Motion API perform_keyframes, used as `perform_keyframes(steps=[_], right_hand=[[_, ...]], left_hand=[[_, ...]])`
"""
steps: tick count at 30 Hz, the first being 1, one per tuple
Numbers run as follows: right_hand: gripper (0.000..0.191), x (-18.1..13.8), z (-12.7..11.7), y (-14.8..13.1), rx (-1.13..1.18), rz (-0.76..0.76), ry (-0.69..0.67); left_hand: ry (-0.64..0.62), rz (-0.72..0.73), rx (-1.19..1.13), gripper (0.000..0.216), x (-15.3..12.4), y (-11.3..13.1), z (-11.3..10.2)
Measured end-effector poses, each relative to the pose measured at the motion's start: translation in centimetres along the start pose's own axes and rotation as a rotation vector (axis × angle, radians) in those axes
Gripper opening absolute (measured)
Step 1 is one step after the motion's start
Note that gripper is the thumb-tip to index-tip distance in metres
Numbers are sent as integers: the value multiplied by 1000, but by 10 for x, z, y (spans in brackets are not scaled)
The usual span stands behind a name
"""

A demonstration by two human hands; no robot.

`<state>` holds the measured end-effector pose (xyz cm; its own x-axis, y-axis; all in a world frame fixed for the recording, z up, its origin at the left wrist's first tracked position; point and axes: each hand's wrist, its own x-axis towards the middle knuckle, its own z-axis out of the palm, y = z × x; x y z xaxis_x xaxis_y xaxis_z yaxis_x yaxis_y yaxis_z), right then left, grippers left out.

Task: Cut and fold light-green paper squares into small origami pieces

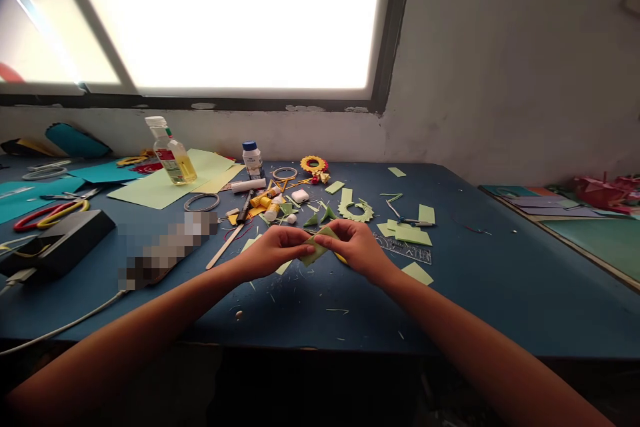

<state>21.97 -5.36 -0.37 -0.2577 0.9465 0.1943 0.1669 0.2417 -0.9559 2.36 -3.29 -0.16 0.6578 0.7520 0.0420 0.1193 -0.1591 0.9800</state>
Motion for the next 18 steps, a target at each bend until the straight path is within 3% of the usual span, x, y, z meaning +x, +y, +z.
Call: perform_keyframes(steps=[18], right_hand=[[32,1,0,1,77,28,76]], left_hand=[[37,-1,96,34,0,4,2]])
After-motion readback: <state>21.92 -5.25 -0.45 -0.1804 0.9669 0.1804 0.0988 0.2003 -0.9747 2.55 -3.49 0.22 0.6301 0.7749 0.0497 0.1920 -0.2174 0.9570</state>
